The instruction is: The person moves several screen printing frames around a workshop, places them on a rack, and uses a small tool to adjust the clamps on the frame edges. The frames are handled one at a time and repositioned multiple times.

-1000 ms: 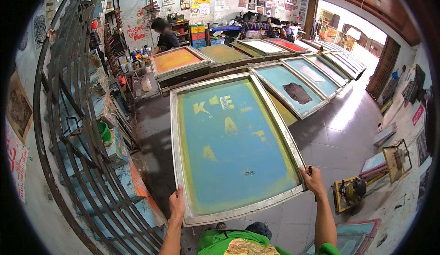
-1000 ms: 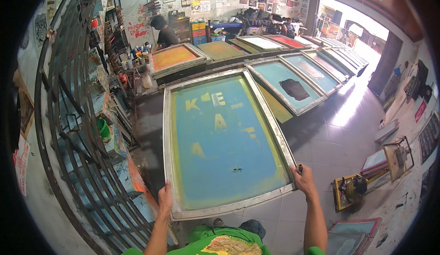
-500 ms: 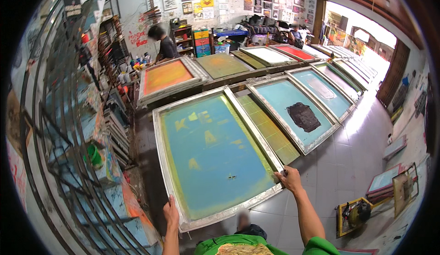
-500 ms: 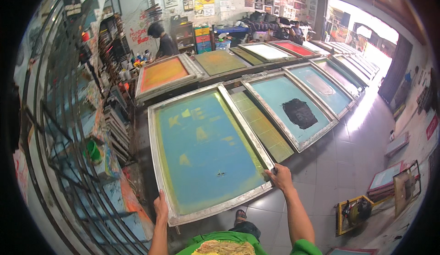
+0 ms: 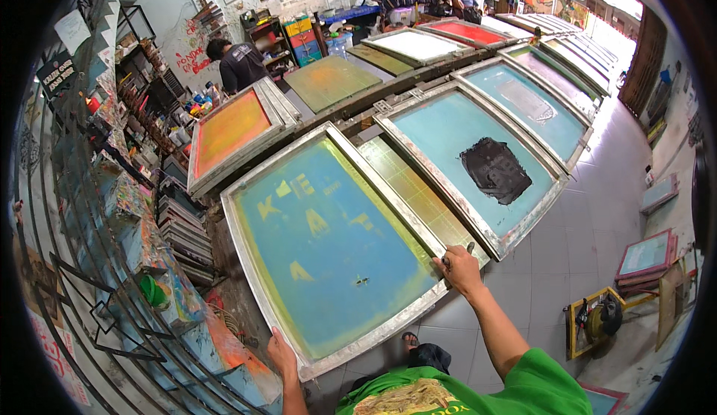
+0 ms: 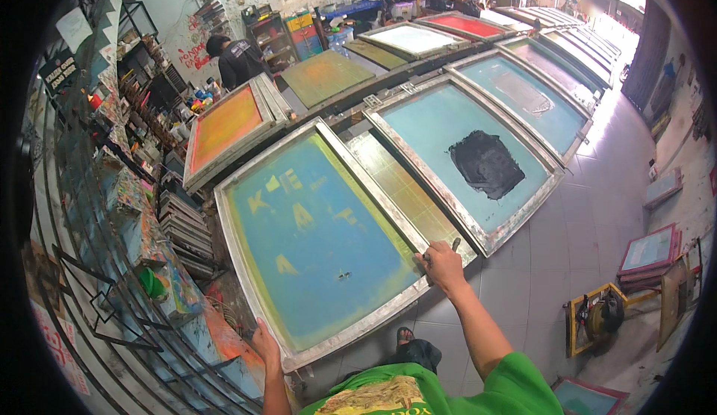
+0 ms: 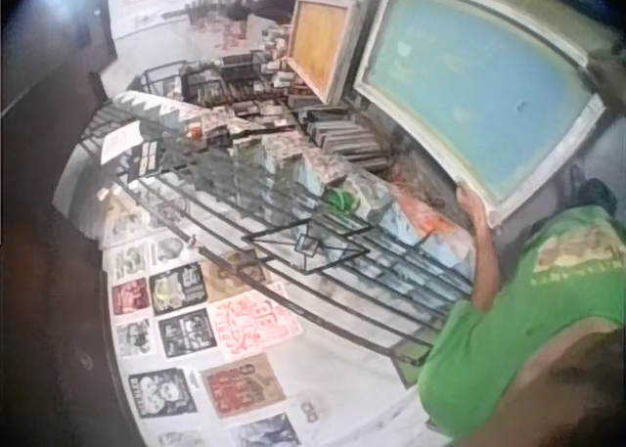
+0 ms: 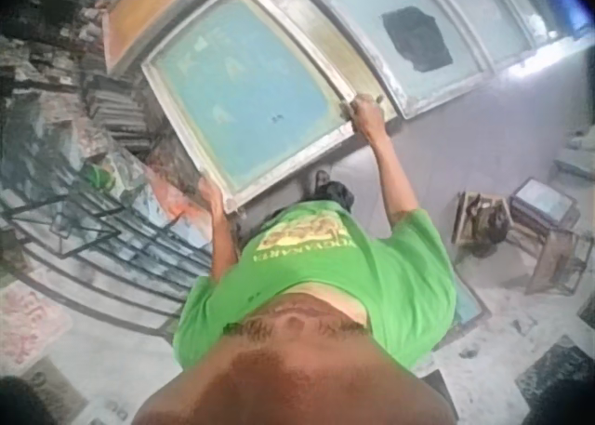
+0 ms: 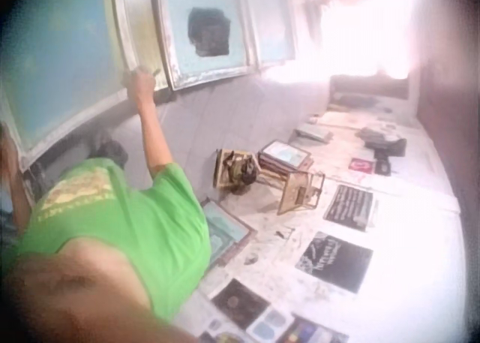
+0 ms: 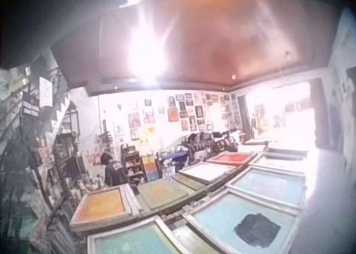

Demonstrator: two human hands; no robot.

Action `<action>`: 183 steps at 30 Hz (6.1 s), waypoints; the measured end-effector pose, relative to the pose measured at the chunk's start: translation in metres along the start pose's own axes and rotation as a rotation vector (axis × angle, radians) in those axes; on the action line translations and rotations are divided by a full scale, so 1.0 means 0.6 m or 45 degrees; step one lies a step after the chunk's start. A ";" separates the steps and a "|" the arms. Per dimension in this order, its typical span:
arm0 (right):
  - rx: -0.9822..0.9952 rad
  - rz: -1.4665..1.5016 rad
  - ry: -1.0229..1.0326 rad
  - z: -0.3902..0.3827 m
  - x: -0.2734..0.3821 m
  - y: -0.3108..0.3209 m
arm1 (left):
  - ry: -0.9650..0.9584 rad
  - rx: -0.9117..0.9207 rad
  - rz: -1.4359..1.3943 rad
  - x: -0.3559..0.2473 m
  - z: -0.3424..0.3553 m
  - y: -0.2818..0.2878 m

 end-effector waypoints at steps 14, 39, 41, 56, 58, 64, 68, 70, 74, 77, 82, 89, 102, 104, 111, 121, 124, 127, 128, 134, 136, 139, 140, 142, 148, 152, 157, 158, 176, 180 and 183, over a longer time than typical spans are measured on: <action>-0.387 0.126 -0.154 -0.068 0.154 0.087 | -0.100 -0.116 -0.139 0.026 -0.022 0.029; 1.050 1.141 0.259 -0.334 1.200 -0.417 | -0.396 0.617 -0.413 0.401 0.035 0.490; 1.042 0.930 0.378 -0.321 1.229 -0.440 | -0.558 0.585 -0.240 0.406 0.068 0.490; 1.429 0.612 0.318 0.034 1.331 -0.745 | 0.112 0.770 -0.633 0.406 0.586 0.437; 1.318 0.584 0.320 0.128 1.330 -0.766 | 0.131 0.736 -0.612 0.385 0.694 0.438; 1.175 0.501 0.321 0.368 1.329 -0.903 | 0.111 0.424 -0.750 0.369 0.985 0.442; 1.249 0.486 0.338 0.484 1.367 -1.002 | 0.128 0.233 -0.808 0.363 1.152 0.420; 1.345 0.483 0.322 0.536 1.389 -1.052 | 0.345 0.227 -0.920 0.362 1.228 0.388; 1.413 0.519 0.339 0.643 1.416 -1.186 | 0.474 0.212 -1.121 0.327 1.426 0.339; 1.387 0.323 0.279 0.768 1.447 -1.263 | 0.499 0.232 -1.194 0.291 1.600 0.311; 1.124 0.271 0.228 1.004 1.489 -1.331 | 0.409 0.302 -1.164 0.132 1.870 0.321; 0.979 0.279 0.002 1.237 1.474 -1.410 | 0.251 0.402 -1.278 0.005 2.169 0.256; 0.720 0.671 -0.213 1.739 1.462 -1.459 | -0.057 1.042 -1.037 -0.405 2.622 0.015; 0.618 0.841 -0.327 1.810 1.444 -1.473 | -0.152 1.111 -0.914 -0.465 2.676 -0.009; 0.414 0.570 -0.508 1.990 1.374 -1.550 | -0.114 1.378 -0.856 -0.587 2.863 -0.213; -0.094 0.341 -1.027 2.189 1.297 -1.652 | -0.627 1.913 -0.386 -0.918 3.018 -0.392; -0.272 0.624 -1.228 2.229 1.285 -1.672 | -0.955 2.192 -0.439 -1.022 2.932 -0.368; -0.636 0.912 -1.183 2.265 1.266 -1.685 | -1.508 2.315 -0.258 -1.092 2.834 -0.359; -0.709 0.951 -1.208 2.273 1.251 -1.686 | -1.551 2.341 -0.273 -1.110 2.803 -0.362; -1.193 0.660 -1.329 2.256 1.170 -1.596 | -1.830 2.480 -0.227 -1.173 2.646 -0.423; -1.520 0.978 -1.235 2.228 1.125 -1.605 | -1.740 2.749 -0.138 -1.230 2.602 -0.406; -1.818 1.015 -1.141 2.218 1.093 -1.591 | -1.703 2.822 -0.138 -1.276 2.549 -0.440; -1.923 0.994 -1.111 2.209 1.083 -1.590 | -1.769 2.786 -0.134 -1.297 2.535 -0.463; -2.133 0.903 -1.049 2.182 1.069 -1.569 | -1.896 2.740 -0.158 -1.350 2.490 -0.529; -2.203 1.065 -0.798 2.136 1.031 -1.502 | -1.865 2.655 -0.322 -1.601 2.348 -0.771; -2.388 1.272 -0.703 2.161 1.007 -1.472 | -1.930 2.409 -0.343 -1.772 2.190 -0.999; -2.573 0.898 -1.209 2.209 0.885 -1.464 | -2.292 1.812 -0.283 -1.954 2.003 -1.358; -2.644 0.804 -1.366 2.222 0.866 -1.474 | -2.351 1.757 -0.236 -1.963 1.955 -1.387; -2.831 0.592 -1.847 2.308 0.758 -1.444 | -2.745 0.821 0.162 -2.099 1.676 -1.674; -2.890 0.606 -1.711 2.318 0.753 -1.452 | -2.887 1.334 0.526 -2.096 1.671 -1.669; -2.938 0.663 -1.600 2.326 0.769 -1.459 | -2.987 1.407 0.363 -2.050 1.690 -1.606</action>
Point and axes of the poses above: each hand's wrist, its own z-axis towards the middle knuckle, its own y-axis out of the back of the hand, x = y × z, the point moved 6 cm from there along z, towards the middle knuckle, and after that the axes turned 5 degrees about z, right-handed, at the moved point
